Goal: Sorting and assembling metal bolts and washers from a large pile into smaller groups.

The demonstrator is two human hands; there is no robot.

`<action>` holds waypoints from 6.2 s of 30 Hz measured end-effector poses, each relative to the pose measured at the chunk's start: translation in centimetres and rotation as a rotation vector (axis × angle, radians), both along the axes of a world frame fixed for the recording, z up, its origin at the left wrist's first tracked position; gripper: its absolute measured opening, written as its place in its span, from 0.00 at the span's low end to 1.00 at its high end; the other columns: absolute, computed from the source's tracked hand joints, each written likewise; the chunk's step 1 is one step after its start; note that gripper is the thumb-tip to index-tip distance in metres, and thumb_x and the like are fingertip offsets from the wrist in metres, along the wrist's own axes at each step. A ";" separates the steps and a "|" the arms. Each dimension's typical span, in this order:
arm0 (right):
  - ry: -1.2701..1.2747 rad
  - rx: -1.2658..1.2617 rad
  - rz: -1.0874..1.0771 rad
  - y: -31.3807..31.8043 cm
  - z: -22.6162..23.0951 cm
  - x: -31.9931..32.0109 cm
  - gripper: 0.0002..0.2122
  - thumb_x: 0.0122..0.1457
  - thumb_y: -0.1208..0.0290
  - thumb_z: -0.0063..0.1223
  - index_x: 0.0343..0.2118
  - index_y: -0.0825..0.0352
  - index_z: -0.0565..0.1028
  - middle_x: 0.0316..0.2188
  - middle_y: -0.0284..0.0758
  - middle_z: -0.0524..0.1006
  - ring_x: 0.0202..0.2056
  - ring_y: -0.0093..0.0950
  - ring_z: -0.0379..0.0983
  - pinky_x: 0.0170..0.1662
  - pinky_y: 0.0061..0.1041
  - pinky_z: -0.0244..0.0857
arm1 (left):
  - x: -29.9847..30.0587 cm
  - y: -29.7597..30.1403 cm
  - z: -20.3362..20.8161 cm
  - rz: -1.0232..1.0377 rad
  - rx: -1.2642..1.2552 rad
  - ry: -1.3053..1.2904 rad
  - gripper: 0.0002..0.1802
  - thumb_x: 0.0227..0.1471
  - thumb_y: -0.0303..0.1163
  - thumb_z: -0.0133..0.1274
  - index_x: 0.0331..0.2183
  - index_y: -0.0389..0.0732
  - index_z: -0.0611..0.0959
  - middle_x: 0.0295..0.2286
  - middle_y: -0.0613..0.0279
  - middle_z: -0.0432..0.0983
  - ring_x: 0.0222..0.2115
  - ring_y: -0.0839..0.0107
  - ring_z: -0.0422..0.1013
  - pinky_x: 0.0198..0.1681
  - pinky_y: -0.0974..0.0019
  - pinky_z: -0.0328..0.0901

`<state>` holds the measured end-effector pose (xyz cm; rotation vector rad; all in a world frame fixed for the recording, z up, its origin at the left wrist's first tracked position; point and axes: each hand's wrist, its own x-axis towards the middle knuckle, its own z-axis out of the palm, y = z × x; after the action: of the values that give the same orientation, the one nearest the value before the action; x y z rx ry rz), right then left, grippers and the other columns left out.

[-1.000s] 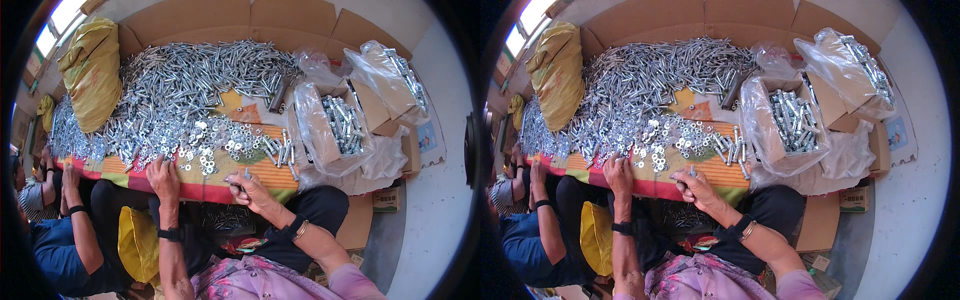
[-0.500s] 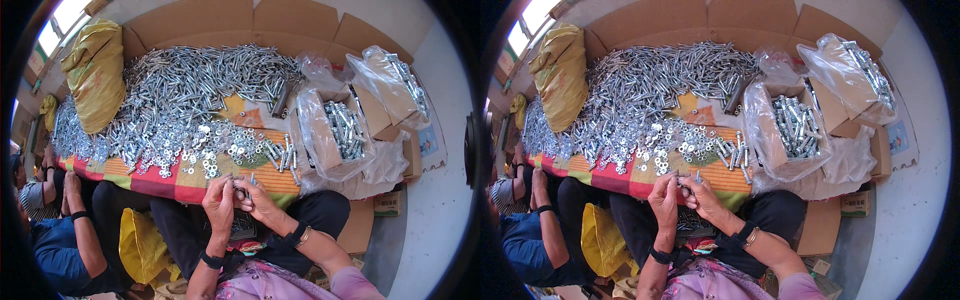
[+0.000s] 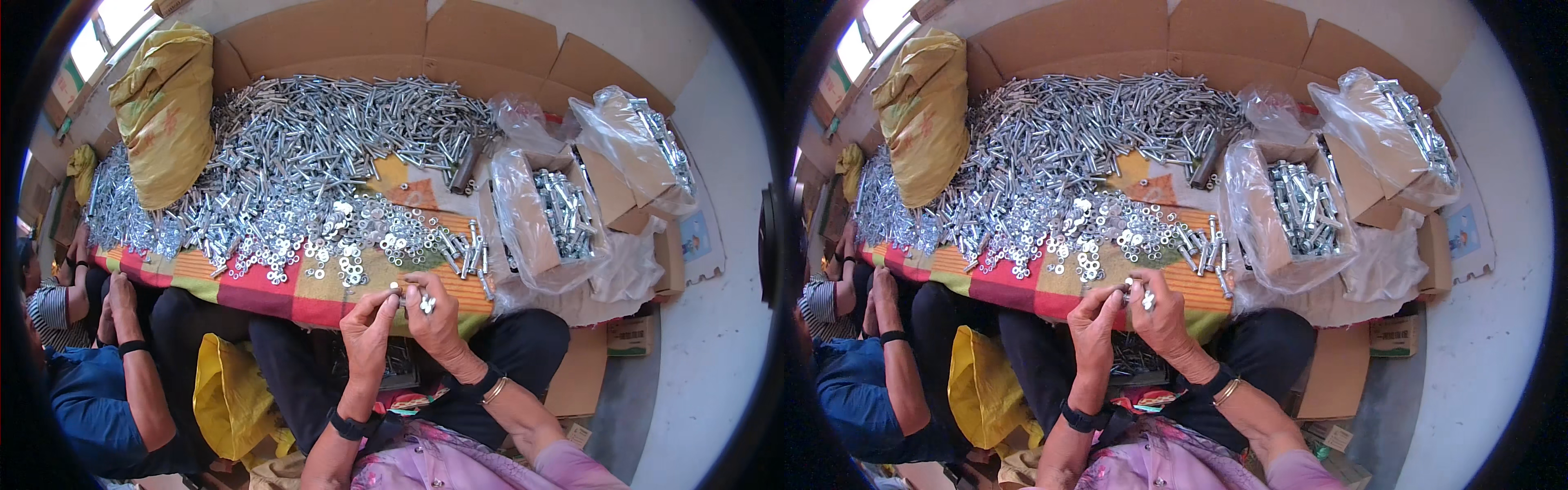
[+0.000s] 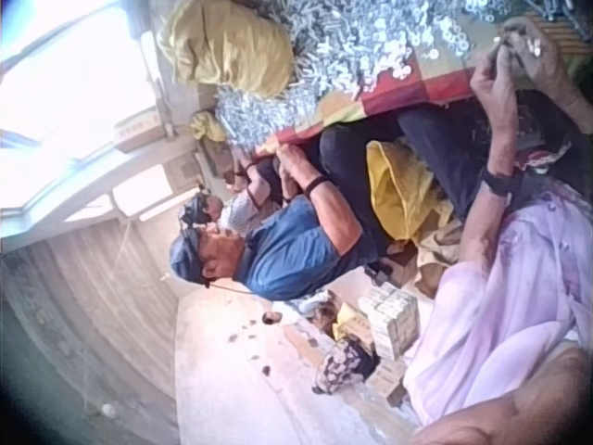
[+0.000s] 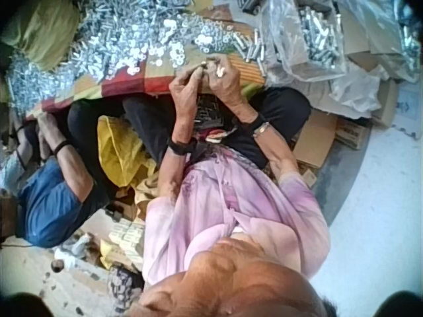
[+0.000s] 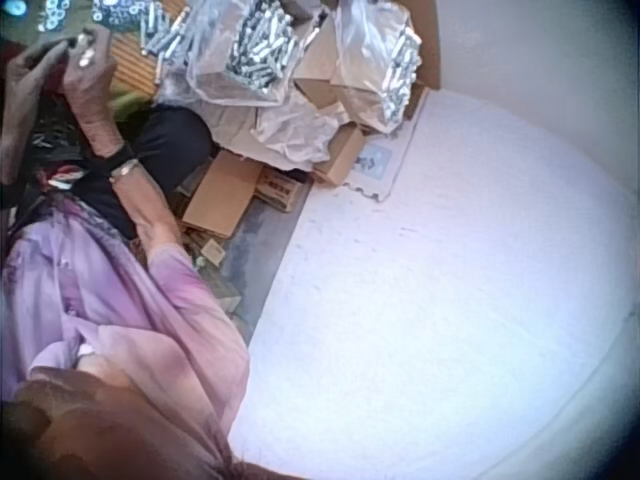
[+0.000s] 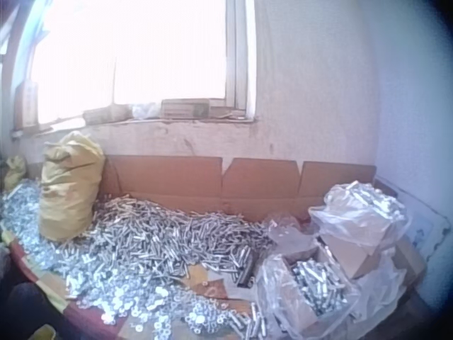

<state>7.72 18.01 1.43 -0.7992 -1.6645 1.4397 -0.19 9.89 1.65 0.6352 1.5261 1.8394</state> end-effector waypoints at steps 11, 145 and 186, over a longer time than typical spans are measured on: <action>0.315 -0.500 -0.163 -2.9 -1.2 -1.4 0.03 0.60 0.75 0.43 0.36 0.67 0.68 0.25 0.27 0.71 0.21 0.11 0.62 0.22 0.10 0.58 | 2.2 0.3 1.4 0.175 0.084 0.065 0.09 0.53 0.22 0.48 0.37 0.33 0.78 0.34 0.64 0.75 0.34 0.80 0.69 0.38 0.76 0.64; 0.216 -1.029 0.589 1.6 0.6 -1.0 0.10 0.59 0.72 0.46 0.41 0.70 0.69 0.28 0.36 0.75 0.13 0.09 0.54 0.11 0.08 0.44 | -12.2 -2.8 -2.2 0.283 0.212 -0.462 0.15 0.54 0.25 0.47 0.45 0.34 0.70 0.34 0.54 0.74 0.34 0.65 0.73 0.39 0.64 0.70; -0.277 -0.003 0.537 2.3 -2.2 -0.1 0.13 0.55 0.63 0.53 0.23 0.69 0.71 0.15 0.30 0.67 0.20 0.16 0.61 0.24 0.23 0.59 | -2.7 -4.4 -1.8 0.007 -0.161 -0.051 0.07 0.50 0.23 0.53 0.33 0.33 0.80 0.25 0.65 0.76 0.24 0.79 0.70 0.30 0.78 0.64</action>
<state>7.62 20.28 -0.77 -0.5938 -2.2064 1.7468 -2.89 5.51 -0.12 0.5041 1.6247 1.7040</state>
